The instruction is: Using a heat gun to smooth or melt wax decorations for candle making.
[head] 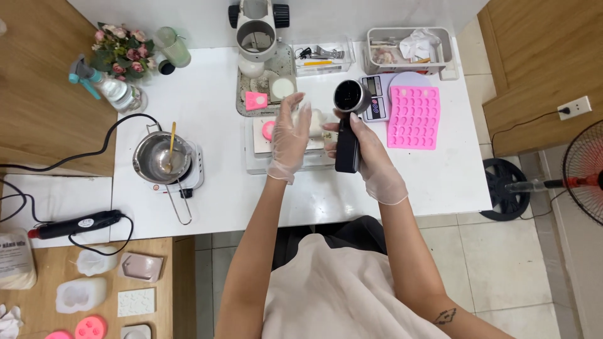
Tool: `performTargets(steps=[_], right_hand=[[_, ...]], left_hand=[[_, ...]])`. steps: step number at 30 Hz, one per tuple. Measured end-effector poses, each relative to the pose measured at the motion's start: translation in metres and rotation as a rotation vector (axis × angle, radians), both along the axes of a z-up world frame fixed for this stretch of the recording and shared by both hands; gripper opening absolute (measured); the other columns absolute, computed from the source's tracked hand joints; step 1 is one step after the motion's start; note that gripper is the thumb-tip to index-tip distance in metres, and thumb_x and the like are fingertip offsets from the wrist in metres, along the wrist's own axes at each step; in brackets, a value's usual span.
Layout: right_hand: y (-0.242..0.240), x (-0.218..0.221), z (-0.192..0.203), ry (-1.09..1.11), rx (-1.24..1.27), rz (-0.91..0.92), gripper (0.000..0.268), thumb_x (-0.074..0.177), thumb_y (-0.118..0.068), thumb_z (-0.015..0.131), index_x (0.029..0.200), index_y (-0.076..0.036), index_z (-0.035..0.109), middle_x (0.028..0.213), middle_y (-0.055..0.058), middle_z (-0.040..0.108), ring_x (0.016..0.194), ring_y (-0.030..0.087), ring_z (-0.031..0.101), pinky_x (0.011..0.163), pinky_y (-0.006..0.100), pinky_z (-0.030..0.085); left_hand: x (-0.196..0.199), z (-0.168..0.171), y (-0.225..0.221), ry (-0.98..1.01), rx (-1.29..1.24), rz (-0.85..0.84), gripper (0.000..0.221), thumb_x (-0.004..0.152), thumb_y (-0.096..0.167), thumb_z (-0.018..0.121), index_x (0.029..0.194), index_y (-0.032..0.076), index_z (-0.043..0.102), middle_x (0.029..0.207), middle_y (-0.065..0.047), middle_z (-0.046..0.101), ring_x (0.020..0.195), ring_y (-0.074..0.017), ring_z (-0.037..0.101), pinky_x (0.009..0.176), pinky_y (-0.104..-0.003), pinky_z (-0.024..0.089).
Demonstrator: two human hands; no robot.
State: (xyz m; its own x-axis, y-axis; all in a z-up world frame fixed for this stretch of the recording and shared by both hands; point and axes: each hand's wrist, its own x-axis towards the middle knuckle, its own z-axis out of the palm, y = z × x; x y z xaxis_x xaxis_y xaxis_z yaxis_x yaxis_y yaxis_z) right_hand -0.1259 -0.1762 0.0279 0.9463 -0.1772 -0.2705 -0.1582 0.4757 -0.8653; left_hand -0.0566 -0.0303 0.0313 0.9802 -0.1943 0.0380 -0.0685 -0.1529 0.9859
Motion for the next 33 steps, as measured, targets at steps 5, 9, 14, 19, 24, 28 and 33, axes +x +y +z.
performTargets(steps=[5, 9, 14, 19, 24, 28, 33], right_hand=[[0.004, -0.018, 0.026, -0.059, 0.042, 0.065, 0.044, 0.101, -0.044, 0.053, 0.111, -0.002, 0.06, 0.083, 0.017, 0.067, 0.057, 0.027, 0.07, 0.049, 0.033, 0.058], [0.0, -0.032, 0.021, -0.096, 0.013, 0.101, 0.025, 0.095, -0.017, 0.063, 0.105, 0.005, 0.059, 0.062, 0.02, 0.06, 0.052, 0.028, 0.064, 0.051, 0.034, 0.054], [-0.004, -0.039, -0.002, -0.056, -0.009, 0.105, 0.025, 0.092, -0.014, 0.065, 0.11, 0.004, 0.059, 0.07, 0.02, 0.065, 0.061, 0.029, 0.07, 0.062, 0.038, 0.059], [0.003, -0.049, -0.004, -0.084, -0.007, 0.106, 0.027, 0.091, -0.009, 0.064, 0.113, 0.005, 0.059, 0.072, 0.021, 0.064, 0.063, 0.032, 0.07, 0.063, 0.041, 0.059], [0.005, -0.053, -0.017, -0.175, 0.056, 0.121, 0.031, 0.09, -0.005, 0.066, 0.118, 0.006, 0.058, 0.072, 0.021, 0.064, 0.066, 0.031, 0.071, 0.064, 0.04, 0.06], [0.006, -0.053, -0.027, -0.197, 0.089, 0.115, 0.032, 0.09, -0.006, 0.065, 0.119, 0.005, 0.057, 0.071, 0.021, 0.063, 0.065, 0.031, 0.07, 0.064, 0.04, 0.059], [0.002, -0.054, -0.034, -0.207, 0.099, 0.114, 0.036, 0.089, -0.001, 0.064, 0.123, 0.006, 0.055, 0.088, 0.026, 0.067, 0.063, 0.03, 0.068, 0.06, 0.04, 0.058]], left_hand=[[-0.021, 0.021, -0.023, 0.271, -0.229, -0.119, 0.075, 0.1, 0.063, 0.028, 0.15, 0.008, 0.039, 0.152, -0.028, 0.044, 0.144, -0.0458, 0.038, 0.113, -0.06, 0.039], [-0.019, 0.002, -0.03, 0.355, -0.337, -0.214, 0.089, 0.099, 0.068, 0.008, 0.156, 0.002, 0.029, 0.154, -0.035, 0.036, 0.14, -0.0564, 0.034, 0.108, -0.063, 0.042], [-0.034, -0.02, -0.028, 0.277, -0.375, -0.196, 0.077, 0.104, 0.061, 0.016, 0.156, 0.006, 0.032, 0.154, -0.036, 0.036, 0.141, -0.0576, 0.033, 0.11, -0.067, 0.039], [-0.034, -0.063, -0.026, 0.267, -0.475, -0.165, 0.07, 0.108, 0.057, 0.027, 0.154, 0.005, 0.036, 0.15, -0.036, 0.042, 0.14, -0.0543, 0.037, 0.105, -0.063, 0.044], [-0.039, -0.064, -0.023, 0.271, -0.448, -0.107, 0.058, 0.108, 0.051, 0.036, 0.15, 0.012, 0.048, 0.14, -0.022, 0.059, 0.127, -0.0354, 0.059, 0.102, -0.045, 0.053], [-0.042, -0.068, -0.022, 0.269, -0.434, -0.094, 0.056, 0.109, 0.048, 0.039, 0.147, 0.01, 0.052, 0.134, -0.021, 0.064, 0.122, -0.0298, 0.062, 0.101, -0.042, 0.054], [-0.048, -0.066, -0.015, 0.209, -0.468, -0.108, 0.06, 0.109, 0.05, 0.034, 0.15, 0.008, 0.045, 0.14, -0.026, 0.058, 0.13, -0.0386, 0.056, 0.114, -0.053, 0.04]])
